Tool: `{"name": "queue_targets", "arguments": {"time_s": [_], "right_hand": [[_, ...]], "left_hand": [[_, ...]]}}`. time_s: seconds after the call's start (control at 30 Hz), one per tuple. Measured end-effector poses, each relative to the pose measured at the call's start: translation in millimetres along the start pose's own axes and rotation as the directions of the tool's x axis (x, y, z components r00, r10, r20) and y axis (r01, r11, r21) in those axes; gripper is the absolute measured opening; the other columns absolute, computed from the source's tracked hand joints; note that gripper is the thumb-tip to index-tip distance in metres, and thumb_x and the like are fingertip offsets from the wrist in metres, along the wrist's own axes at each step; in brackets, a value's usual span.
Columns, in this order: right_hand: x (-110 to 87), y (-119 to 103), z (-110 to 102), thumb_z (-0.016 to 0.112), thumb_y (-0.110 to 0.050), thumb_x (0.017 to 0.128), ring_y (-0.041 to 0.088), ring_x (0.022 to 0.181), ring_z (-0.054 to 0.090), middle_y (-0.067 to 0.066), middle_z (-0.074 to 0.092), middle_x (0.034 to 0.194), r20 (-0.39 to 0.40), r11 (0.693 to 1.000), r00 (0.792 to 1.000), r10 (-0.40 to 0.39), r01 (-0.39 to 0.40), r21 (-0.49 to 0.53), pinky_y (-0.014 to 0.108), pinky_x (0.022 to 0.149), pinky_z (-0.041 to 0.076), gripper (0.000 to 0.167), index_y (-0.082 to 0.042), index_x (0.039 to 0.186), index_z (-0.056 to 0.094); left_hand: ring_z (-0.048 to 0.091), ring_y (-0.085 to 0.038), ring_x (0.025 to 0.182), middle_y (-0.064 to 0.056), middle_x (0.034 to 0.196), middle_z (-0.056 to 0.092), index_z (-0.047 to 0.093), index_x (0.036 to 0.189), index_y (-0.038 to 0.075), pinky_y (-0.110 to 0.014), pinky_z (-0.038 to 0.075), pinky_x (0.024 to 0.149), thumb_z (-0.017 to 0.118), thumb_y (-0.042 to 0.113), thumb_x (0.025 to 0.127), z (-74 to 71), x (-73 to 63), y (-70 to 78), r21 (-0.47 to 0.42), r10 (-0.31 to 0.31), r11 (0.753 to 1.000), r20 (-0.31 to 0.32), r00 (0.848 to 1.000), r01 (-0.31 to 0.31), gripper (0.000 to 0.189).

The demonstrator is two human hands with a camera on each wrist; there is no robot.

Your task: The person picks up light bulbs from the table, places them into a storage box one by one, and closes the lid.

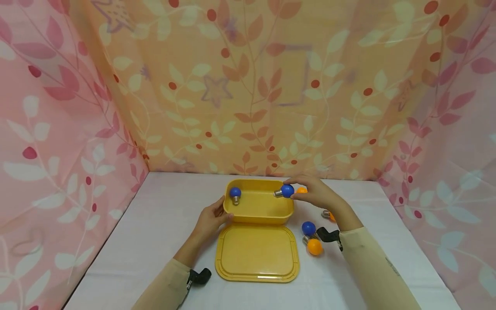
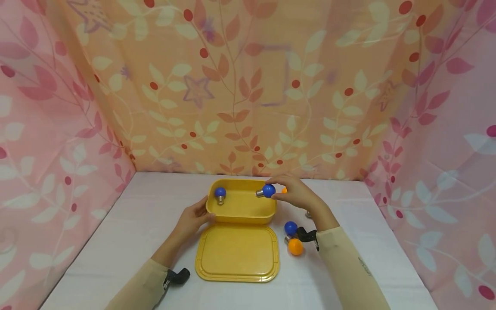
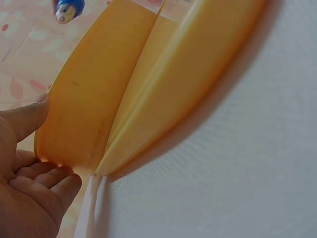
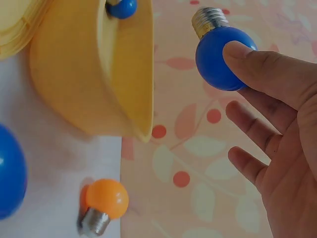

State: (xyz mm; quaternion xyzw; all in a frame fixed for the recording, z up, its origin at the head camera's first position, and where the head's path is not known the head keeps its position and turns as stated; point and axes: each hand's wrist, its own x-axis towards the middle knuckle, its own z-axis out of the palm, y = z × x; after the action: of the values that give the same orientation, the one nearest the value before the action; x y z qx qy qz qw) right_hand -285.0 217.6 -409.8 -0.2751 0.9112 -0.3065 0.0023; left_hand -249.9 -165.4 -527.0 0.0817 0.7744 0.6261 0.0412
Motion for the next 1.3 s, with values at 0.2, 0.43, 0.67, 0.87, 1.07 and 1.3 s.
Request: {"name": "queue_targets", "arguments": {"time_s": [0.2,0.43,0.67,0.87,1.07,1.3], "right_hand": [[24.5,-14,7,0.079,-0.025,0.092,0.033,0.144,0.044,-0.002,0.054,0.151,0.074,0.998,0.995,-0.067,0.067,0.0,0.064,0.117,0.038,0.042,-0.029,0.132,0.069],[53.7,-24,18,0.081,-0.023,0.09,0.026,0.132,0.053,-0.002,0.062,0.136,0.133,0.995,0.987,-0.095,0.095,0.005,0.056,0.115,0.045,0.038,-0.031,0.126,0.071],[77.6,-28,32,0.08,-0.026,0.091,0.028,0.135,0.053,-0.002,0.065,0.138,0.205,0.995,0.974,-0.097,0.099,-0.001,0.055,0.117,0.042,0.04,-0.03,0.13,0.07],[93.0,-27,52,0.08,-0.02,0.091,0.024,0.132,0.056,-0.005,0.067,0.133,0.262,0.991,0.956,-0.135,0.128,0.044,0.051,0.116,0.044,0.04,-0.023,0.13,0.072],[101.9,-22,72,0.08,-0.015,0.09,0.027,0.128,0.057,-0.004,0.068,0.13,0.311,0.986,0.937,-0.163,0.144,0.083,0.052,0.114,0.045,0.042,-0.016,0.131,0.072],[112.2,-23,96,0.077,-0.01,0.091,0.022,0.131,0.058,-0.006,0.069,0.13,0.362,0.983,0.916,-0.175,0.14,0.121,0.047,0.117,0.044,0.039,-0.015,0.129,0.072]], "left_hand": [[0.043,-0.025,0.146,-0.014,0.162,0.039,0.031,0.161,0.009,-0.027,0.046,0.109,0.076,0.013,0.094,0.8,-0.3,1.5,-0.019,0.007,1.0,0.007,1.0,-0.006,0.081],[0.043,-0.027,0.146,-0.015,0.162,0.038,0.031,0.161,0.009,-0.028,0.046,0.11,0.077,0.016,0.093,0.6,-0.2,2.0,-0.014,0.01,1.0,0.004,1.0,-0.01,0.082],[0.044,-0.026,0.145,-0.016,0.16,0.04,0.032,0.16,0.009,-0.03,0.043,0.113,0.08,0.019,0.091,-1.0,2.6,-1.4,0.004,0.014,1.0,-0.004,1.0,-0.014,0.084],[0.045,-0.028,0.145,-0.018,0.159,0.041,0.033,0.16,0.008,-0.034,0.045,0.112,0.078,0.015,0.092,0.9,2.9,-1.0,0.005,0.0,1.0,-0.015,1.0,0.0,0.082],[0.044,-0.03,0.145,-0.019,0.16,0.04,0.032,0.16,0.008,-0.032,0.045,0.111,0.075,0.011,0.094,3.3,3.6,-1.1,0.013,-0.01,1.0,-0.001,1.0,0.011,0.079],[0.044,-0.028,0.145,-0.016,0.161,0.04,0.032,0.161,0.01,-0.031,0.044,0.111,0.077,0.013,0.093,-1.1,3.9,-1.8,-0.002,0.004,1.0,0.003,1.0,-0.004,0.081]]}}
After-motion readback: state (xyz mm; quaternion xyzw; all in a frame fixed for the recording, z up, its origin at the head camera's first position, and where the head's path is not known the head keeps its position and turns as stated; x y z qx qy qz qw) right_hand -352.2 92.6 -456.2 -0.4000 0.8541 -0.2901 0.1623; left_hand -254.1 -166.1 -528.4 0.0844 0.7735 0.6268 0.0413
